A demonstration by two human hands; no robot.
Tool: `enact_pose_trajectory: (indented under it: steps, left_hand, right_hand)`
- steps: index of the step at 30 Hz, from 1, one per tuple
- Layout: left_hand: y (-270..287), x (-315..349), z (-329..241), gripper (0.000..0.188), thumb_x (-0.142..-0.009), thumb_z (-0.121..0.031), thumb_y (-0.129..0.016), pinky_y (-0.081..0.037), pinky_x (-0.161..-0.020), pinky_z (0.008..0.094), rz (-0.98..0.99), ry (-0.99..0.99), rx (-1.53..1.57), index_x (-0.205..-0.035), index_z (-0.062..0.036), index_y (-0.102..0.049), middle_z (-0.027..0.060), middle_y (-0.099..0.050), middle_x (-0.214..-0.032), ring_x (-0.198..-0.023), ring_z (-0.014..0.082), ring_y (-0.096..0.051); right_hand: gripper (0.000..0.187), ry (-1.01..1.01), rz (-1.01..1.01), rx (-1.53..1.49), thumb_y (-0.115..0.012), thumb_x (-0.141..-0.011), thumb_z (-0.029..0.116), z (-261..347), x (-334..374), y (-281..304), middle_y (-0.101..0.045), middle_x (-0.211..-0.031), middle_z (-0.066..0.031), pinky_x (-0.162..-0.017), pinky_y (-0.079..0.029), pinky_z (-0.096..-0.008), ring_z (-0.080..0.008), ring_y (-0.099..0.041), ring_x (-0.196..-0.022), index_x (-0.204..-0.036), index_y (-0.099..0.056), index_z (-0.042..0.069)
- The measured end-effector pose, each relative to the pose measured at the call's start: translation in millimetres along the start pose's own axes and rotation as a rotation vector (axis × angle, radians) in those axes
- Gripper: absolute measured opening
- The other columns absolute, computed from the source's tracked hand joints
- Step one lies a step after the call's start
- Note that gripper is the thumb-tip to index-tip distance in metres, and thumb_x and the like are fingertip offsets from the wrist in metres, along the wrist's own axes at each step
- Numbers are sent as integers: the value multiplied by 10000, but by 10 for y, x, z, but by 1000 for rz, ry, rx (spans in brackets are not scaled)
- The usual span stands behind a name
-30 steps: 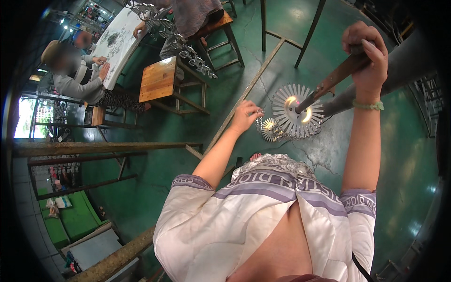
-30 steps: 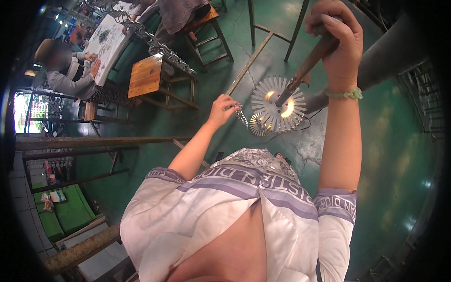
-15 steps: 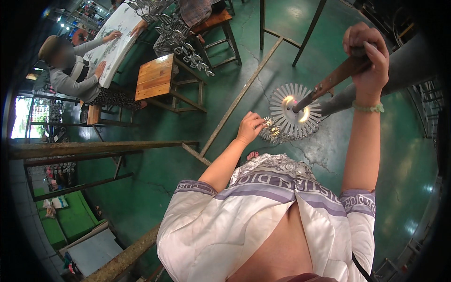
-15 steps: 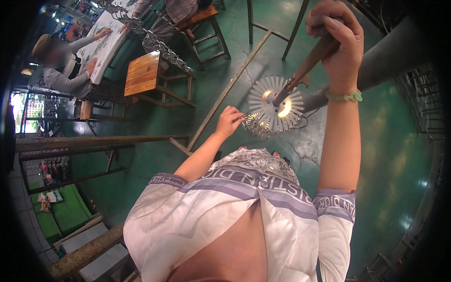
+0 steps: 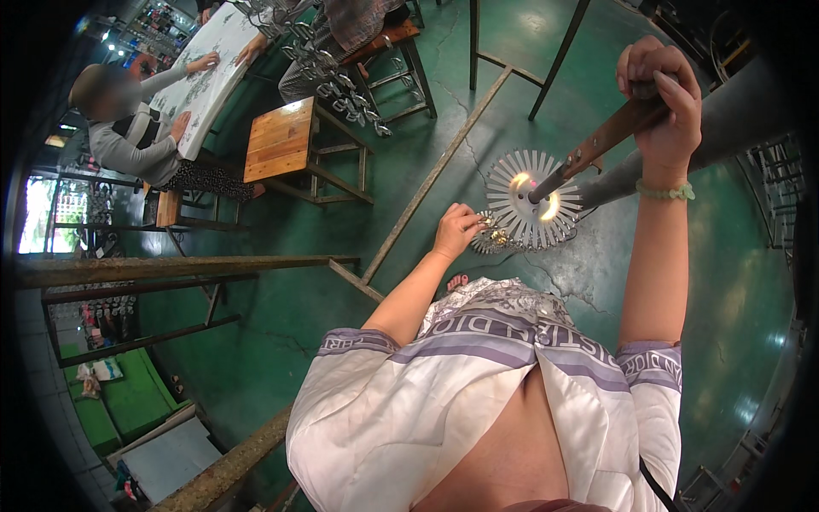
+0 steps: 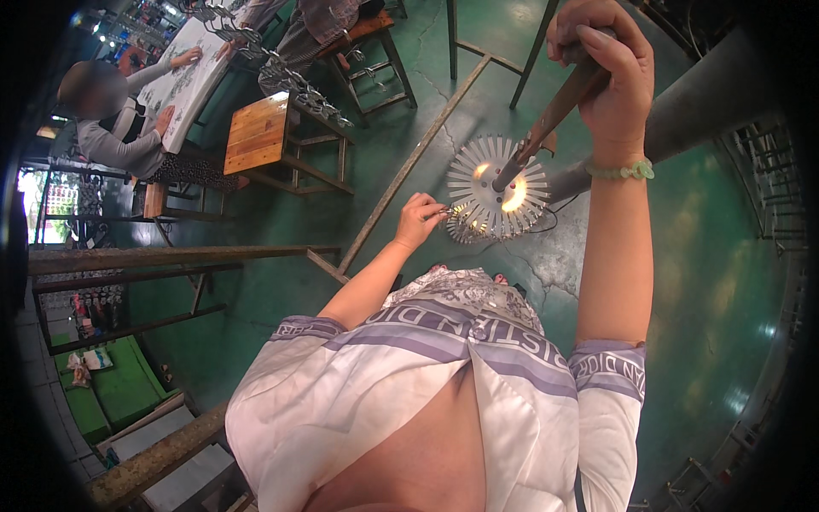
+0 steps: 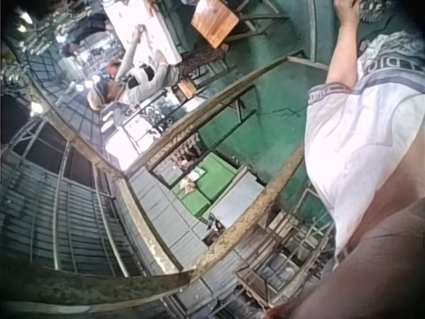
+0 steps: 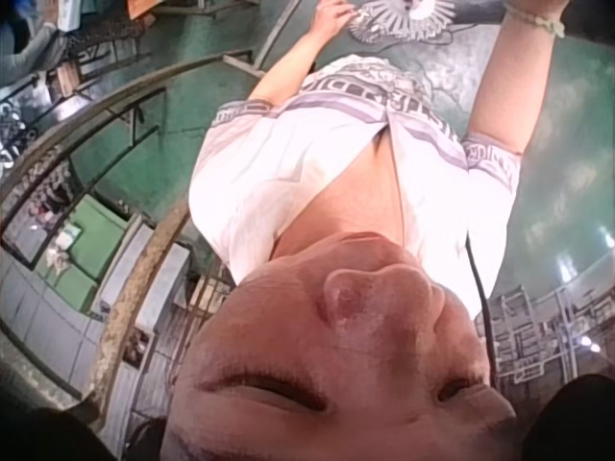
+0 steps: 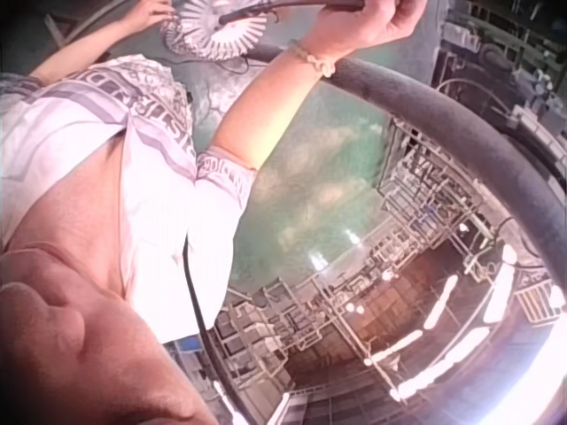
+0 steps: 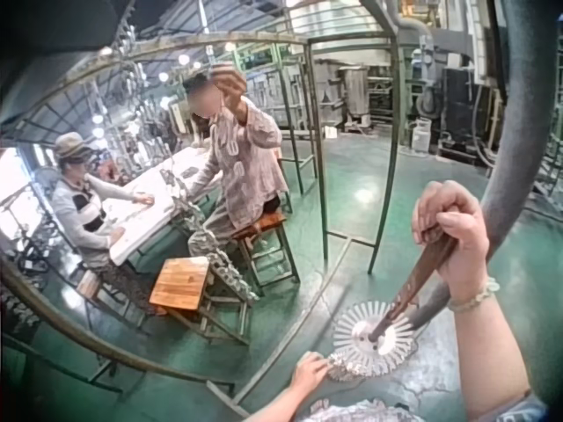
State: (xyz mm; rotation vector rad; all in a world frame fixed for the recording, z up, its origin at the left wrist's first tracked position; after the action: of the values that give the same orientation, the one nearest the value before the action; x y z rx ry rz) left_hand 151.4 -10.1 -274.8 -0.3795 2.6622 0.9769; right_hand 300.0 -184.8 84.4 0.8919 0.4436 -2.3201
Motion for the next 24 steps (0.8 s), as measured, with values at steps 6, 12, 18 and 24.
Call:
enact_pose_trajectory:
  steps: [6,12,18,24]
  left_hand:
    - [-45,-4,55,196,-645,-108,-741,-450,-637,329,15,14,26,-839,-94,-715,49,-569,-719,-710,217,-537]
    - [-7,7,98,203,-644,-121,-744,-454,-635,328,-1,69,41,-846,-108,-726,49,-573,-708,-704,216,-547]
    - [133,-74,110,172,-658,-111,-741,-452,-627,317,-66,103,68,-829,-101,-728,55,-577,-711,-704,203,-558]
    - [183,-161,176,158,-649,-131,-748,-451,-642,337,-97,159,92,-801,-95,-720,58,-562,-709,-724,223,-550]
  right_hand:
    - [204,1,-10,8,-472,-767,200,10,12,10,-432,-758,-103,-614,-342,-267,-192,-437,-688,-773,-478,-4]
    - [204,7,-8,-3,-474,-767,199,26,22,-3,-429,-752,-99,-615,-341,-268,-192,-431,-687,-771,-479,-5]
    - [211,29,-8,-5,-479,-767,205,42,24,17,-419,-746,-94,-616,-340,-269,-191,-423,-685,-770,-475,-5]
    - [216,7,-16,7,-482,-769,216,44,44,4,-422,-748,-91,-620,-340,-266,-187,-429,-687,-775,-480,0]
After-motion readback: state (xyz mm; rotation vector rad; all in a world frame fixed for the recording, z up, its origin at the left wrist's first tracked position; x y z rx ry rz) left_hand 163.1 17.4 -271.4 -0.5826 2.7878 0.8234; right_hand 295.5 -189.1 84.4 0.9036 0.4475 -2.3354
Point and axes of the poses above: each hand's wrist, its own x-axis away from the middle knuckle, its own y-axis out of the back of the hand, z = x × y, the point moved 10 cm from there along -x, towards the middle knuckle
